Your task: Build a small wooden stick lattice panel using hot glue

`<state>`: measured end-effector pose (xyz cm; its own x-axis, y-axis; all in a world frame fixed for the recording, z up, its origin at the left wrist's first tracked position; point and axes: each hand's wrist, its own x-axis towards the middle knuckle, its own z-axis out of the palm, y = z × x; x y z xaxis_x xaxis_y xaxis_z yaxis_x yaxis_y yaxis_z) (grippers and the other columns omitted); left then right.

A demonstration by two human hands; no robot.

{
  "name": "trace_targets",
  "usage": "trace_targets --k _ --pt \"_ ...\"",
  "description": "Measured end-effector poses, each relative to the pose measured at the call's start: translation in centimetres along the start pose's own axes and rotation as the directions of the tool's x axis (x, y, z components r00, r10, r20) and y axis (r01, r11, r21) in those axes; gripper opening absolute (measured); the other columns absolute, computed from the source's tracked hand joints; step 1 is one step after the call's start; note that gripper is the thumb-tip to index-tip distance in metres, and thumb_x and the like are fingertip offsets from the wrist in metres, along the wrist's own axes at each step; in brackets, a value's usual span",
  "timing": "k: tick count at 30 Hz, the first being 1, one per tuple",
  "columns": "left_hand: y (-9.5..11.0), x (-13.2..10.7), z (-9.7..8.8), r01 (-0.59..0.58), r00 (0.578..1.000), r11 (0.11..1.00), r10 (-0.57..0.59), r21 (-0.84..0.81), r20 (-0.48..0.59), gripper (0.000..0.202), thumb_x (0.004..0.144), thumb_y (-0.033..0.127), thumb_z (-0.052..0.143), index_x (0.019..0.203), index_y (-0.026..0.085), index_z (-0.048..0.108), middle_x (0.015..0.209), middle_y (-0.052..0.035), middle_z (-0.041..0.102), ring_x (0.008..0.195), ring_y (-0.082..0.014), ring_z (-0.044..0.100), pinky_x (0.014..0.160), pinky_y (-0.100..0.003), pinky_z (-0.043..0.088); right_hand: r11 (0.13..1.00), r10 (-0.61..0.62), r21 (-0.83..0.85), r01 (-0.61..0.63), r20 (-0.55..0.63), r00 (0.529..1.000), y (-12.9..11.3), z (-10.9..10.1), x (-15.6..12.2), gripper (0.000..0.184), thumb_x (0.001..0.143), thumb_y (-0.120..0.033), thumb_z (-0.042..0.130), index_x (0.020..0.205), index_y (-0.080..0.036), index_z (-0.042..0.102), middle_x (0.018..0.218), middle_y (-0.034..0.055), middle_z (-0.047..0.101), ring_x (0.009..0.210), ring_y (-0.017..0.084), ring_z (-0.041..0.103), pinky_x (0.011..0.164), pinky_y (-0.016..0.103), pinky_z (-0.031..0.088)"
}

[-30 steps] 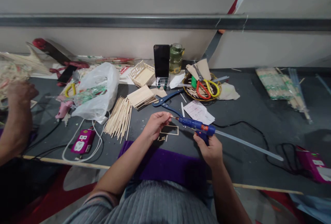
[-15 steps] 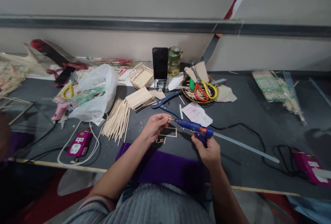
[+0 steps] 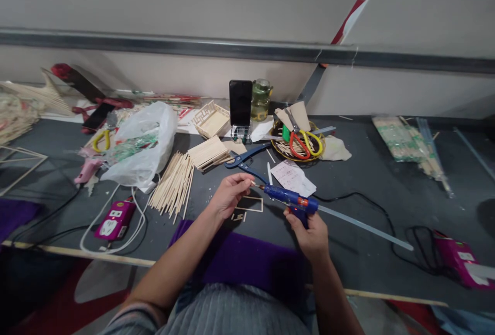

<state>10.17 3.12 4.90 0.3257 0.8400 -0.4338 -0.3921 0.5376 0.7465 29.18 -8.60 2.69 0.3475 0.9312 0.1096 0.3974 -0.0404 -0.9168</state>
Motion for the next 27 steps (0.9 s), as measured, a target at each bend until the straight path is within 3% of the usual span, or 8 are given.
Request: trace_targets --k 14,27 --pt "0.25 -0.29 0.24 0.072 0.997 0.995 -0.069 -0.064 0.047 0.038 0.049 0.033 0.095 0.070 0.010 0.072 0.062 -0.0005 0.063 0.052 -0.0046 0.049 0.055 -0.019 0.040 1.000 0.019 -0.001 -0.019 0.002 1.000 -0.03 -0.02 0.01 0.026 0.080 -0.042 0.064 0.083 -0.018 0.073 0.073 0.0059 0.074 0.059 0.020 0.065 0.058 0.031 0.054" --pt "-0.23 -0.21 0.49 0.062 0.997 0.997 -0.064 0.047 0.034 0.044 0.051 0.046 0.092 0.064 0.011 0.068 0.058 -0.0004 0.061 0.053 -0.0062 0.049 0.055 -0.019 0.038 0.999 0.027 0.019 -0.026 -0.030 0.999 -0.60 -0.17 -0.08 0.024 0.078 -0.040 0.065 0.082 -0.017 0.071 0.069 0.0044 0.072 0.047 0.014 0.055 0.050 0.028 0.050"
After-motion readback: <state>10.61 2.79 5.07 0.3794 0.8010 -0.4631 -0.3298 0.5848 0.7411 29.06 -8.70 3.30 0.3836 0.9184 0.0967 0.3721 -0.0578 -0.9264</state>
